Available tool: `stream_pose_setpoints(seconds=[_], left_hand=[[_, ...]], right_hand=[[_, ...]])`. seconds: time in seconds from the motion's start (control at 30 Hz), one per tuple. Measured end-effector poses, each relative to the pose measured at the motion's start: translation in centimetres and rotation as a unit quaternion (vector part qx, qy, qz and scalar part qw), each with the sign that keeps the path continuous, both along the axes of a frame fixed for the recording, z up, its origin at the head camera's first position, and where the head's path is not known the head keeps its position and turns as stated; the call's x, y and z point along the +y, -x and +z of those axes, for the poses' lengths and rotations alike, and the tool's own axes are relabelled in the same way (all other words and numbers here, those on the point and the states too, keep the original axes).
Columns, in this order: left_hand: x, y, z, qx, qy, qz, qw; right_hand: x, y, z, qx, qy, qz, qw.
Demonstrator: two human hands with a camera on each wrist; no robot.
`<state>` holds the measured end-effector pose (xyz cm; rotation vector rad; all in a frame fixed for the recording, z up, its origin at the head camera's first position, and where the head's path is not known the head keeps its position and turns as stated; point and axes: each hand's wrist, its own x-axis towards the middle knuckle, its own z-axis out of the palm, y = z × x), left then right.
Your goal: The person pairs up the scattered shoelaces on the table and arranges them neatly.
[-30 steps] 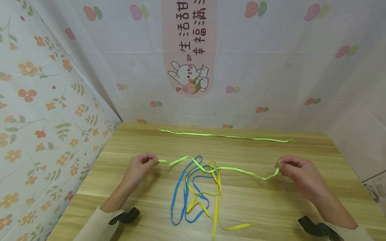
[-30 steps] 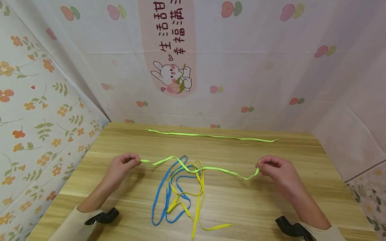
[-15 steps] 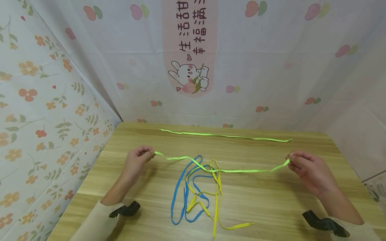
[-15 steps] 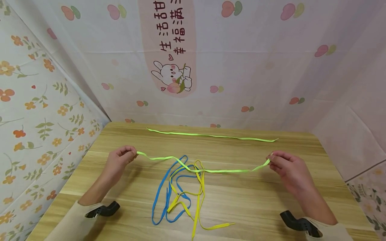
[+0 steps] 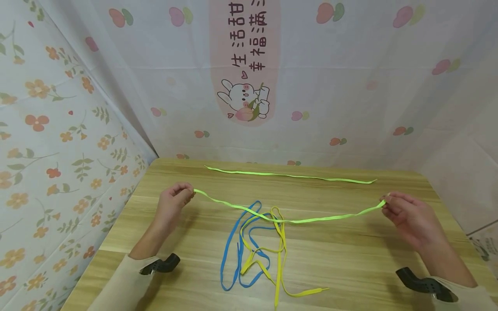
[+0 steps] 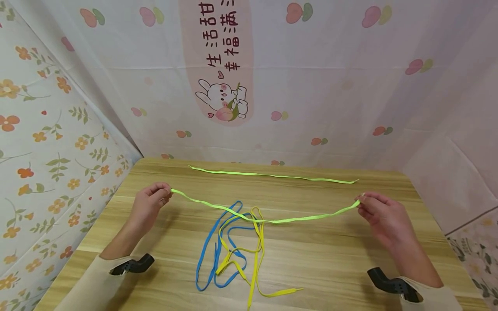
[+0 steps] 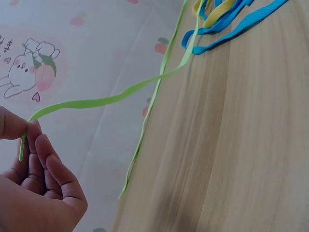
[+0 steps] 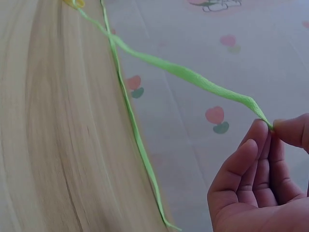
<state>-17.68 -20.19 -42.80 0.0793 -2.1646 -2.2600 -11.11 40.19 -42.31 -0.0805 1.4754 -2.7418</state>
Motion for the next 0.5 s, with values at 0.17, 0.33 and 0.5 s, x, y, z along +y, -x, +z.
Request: stream_pose_setpoints(seconds=[0.17,0.33,0.5], left_hand=[[-0.3,0.2,0.0,-0.002,-0.011,0.004,0.9999],[-0.8,0.4,-0.3,0.000,-0.018,0.004,0.9998],[-1.3,0.7,-0.6,-0.002,-0.021,0.013,0.9997]], right_hand=[[1.1,0.3,-0.2,-0.024,0.020,-0.022,0.9993],[2.3,0.5,-0.4,-0.048,0.040,-0.028,0.9977],[3.4,0.4,-0.7,-0.063,0.050,-0.035,0.9961]])
